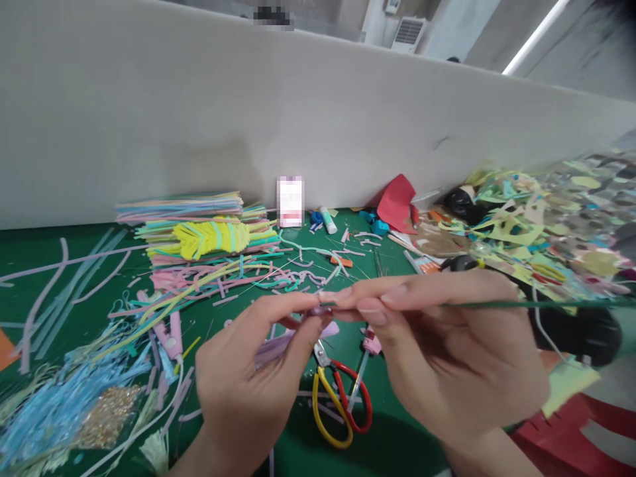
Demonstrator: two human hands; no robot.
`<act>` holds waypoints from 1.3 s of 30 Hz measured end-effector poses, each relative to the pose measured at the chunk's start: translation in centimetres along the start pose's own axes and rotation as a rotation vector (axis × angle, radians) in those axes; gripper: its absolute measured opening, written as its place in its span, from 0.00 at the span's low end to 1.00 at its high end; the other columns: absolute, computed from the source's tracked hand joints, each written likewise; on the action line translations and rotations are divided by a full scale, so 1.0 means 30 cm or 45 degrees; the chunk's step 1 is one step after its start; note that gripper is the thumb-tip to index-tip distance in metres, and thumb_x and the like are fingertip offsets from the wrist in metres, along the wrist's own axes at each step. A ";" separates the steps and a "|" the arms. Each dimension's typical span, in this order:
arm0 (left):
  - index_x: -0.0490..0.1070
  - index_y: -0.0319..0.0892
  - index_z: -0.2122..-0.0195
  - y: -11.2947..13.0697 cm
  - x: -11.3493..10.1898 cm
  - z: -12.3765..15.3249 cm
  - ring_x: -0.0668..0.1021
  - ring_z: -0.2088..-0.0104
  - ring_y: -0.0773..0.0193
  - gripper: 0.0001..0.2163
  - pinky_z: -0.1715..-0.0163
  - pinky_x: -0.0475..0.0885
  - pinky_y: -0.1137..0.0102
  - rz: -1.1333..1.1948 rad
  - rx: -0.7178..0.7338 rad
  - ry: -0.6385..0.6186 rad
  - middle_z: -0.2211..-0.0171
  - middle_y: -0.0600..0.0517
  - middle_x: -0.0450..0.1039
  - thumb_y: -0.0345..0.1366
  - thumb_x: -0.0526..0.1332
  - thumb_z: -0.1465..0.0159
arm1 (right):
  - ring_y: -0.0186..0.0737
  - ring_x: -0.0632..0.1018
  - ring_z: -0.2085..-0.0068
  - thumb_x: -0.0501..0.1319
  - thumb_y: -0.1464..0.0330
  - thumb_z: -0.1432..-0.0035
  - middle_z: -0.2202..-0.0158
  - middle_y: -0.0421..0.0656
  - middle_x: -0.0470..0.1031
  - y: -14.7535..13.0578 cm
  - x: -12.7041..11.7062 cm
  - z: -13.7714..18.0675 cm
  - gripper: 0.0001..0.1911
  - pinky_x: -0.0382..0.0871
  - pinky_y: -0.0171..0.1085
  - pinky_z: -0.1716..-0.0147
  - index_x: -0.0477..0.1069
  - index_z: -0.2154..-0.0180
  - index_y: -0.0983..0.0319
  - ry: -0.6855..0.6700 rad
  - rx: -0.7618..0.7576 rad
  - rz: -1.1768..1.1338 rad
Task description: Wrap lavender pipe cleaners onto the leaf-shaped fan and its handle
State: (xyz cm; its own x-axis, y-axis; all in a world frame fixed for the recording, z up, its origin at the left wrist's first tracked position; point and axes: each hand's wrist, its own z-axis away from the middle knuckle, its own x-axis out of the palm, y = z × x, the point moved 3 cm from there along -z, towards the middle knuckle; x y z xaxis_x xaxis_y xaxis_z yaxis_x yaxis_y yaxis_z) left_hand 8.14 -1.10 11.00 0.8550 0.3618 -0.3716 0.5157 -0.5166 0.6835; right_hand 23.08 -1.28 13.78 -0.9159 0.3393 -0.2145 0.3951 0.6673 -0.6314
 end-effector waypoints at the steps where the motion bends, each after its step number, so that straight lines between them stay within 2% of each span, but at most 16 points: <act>1: 0.72 0.51 0.61 -0.002 0.001 0.001 0.79 0.72 0.71 0.08 0.70 0.74 0.75 0.006 -0.010 -0.005 0.68 0.61 0.78 0.31 0.64 0.40 | 0.37 0.82 0.66 0.63 0.79 0.45 0.67 0.39 0.78 0.005 0.004 0.006 0.11 0.79 0.33 0.72 0.71 0.63 0.59 0.012 -0.033 -0.023; 8: 0.72 0.52 0.61 -0.010 0.003 0.000 0.79 0.73 0.71 0.07 0.72 0.73 0.75 0.007 -0.058 -0.010 0.69 0.63 0.79 0.34 0.64 0.39 | 0.40 0.83 0.63 0.61 0.80 0.44 0.64 0.40 0.81 0.041 0.013 0.039 0.17 0.81 0.37 0.69 0.70 0.56 0.57 -0.004 -0.217 -0.081; 12: 0.72 0.53 0.61 -0.008 0.004 -0.005 0.79 0.73 0.72 0.06 0.72 0.74 0.76 0.010 -0.069 -0.009 0.69 0.63 0.79 0.35 0.64 0.39 | 0.36 0.82 0.61 0.60 0.84 0.48 0.57 0.41 0.81 0.048 0.007 0.060 0.24 0.81 0.33 0.64 0.69 0.51 0.60 -0.063 -0.325 -0.074; 16: 0.73 0.53 0.61 -0.013 0.005 -0.003 0.79 0.72 0.72 0.07 0.71 0.75 0.77 0.037 -0.087 -0.009 0.68 0.63 0.79 0.34 0.64 0.39 | 0.38 0.82 0.57 0.59 0.86 0.49 0.54 0.43 0.80 0.055 0.015 0.070 0.26 0.81 0.35 0.62 0.68 0.49 0.62 -0.066 -0.370 -0.123; 20: 0.73 0.53 0.60 -0.023 0.004 -0.001 0.79 0.72 0.72 0.08 0.70 0.75 0.77 0.049 -0.111 -0.011 0.68 0.63 0.79 0.34 0.65 0.40 | 0.38 0.82 0.60 0.60 0.84 0.47 0.62 0.40 0.81 0.050 0.030 0.048 0.22 0.81 0.35 0.64 0.69 0.53 0.59 0.008 -0.268 -0.163; 23: 0.74 0.53 0.62 -0.026 0.000 -0.006 0.79 0.73 0.72 0.08 0.70 0.76 0.77 0.047 -0.087 0.024 0.69 0.63 0.79 0.33 0.66 0.41 | 0.37 0.82 0.64 0.63 0.81 0.46 0.67 0.39 0.78 0.030 0.029 0.011 0.14 0.81 0.34 0.67 0.70 0.60 0.59 0.010 -0.097 -0.092; 27: 0.74 0.53 0.62 -0.023 0.000 -0.016 0.80 0.74 0.70 0.07 0.73 0.77 0.74 0.039 -0.054 0.023 0.70 0.62 0.79 0.33 0.66 0.41 | 0.32 0.81 0.69 0.63 0.76 0.43 0.66 0.39 0.75 -0.001 0.017 -0.048 0.06 0.79 0.30 0.71 0.69 0.65 0.60 -0.144 0.083 0.029; 30: 0.75 0.54 0.63 -0.025 0.003 -0.016 0.80 0.75 0.66 0.06 0.75 0.78 0.70 0.046 -0.058 0.033 0.71 0.60 0.80 0.35 0.65 0.41 | 0.29 0.80 0.72 0.62 0.75 0.42 0.67 0.37 0.75 -0.016 0.012 -0.088 0.05 0.77 0.28 0.73 0.67 0.65 0.60 -0.301 0.115 0.071; 33: 0.75 0.53 0.63 -0.032 0.008 -0.011 0.79 0.75 0.68 0.07 0.73 0.78 0.71 0.081 -0.063 0.035 0.71 0.60 0.79 0.33 0.66 0.42 | 0.29 0.79 0.72 0.61 0.75 0.42 0.68 0.36 0.76 -0.017 0.014 -0.115 0.06 0.77 0.27 0.74 0.67 0.65 0.59 -0.404 0.160 0.048; 36: 0.75 0.52 0.60 -0.038 0.008 -0.008 0.79 0.71 0.70 0.11 0.69 0.78 0.74 0.171 -0.063 0.031 0.68 0.60 0.79 0.30 0.67 0.43 | 0.29 0.80 0.73 0.62 0.73 0.42 0.71 0.34 0.76 -0.007 0.024 -0.123 0.05 0.77 0.27 0.74 0.67 0.64 0.58 -0.389 0.211 -0.042; 39: 0.75 0.52 0.58 -0.046 0.000 -0.011 0.80 0.68 0.68 0.13 0.66 0.78 0.72 0.205 -0.094 0.038 0.64 0.58 0.79 0.29 0.66 0.42 | 0.30 0.81 0.73 0.61 0.71 0.40 0.72 0.33 0.77 0.018 0.039 -0.109 0.05 0.78 0.28 0.74 0.65 0.63 0.57 -0.289 0.290 -0.224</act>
State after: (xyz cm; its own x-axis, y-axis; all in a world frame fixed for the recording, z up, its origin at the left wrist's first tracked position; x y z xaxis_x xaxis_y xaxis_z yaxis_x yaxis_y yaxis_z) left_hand 7.42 -0.13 10.28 0.9235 0.3029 -0.2356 0.3661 -0.5117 0.7773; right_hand 22.46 1.63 15.63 -0.9709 0.0602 -0.2316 0.2278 0.5286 -0.8177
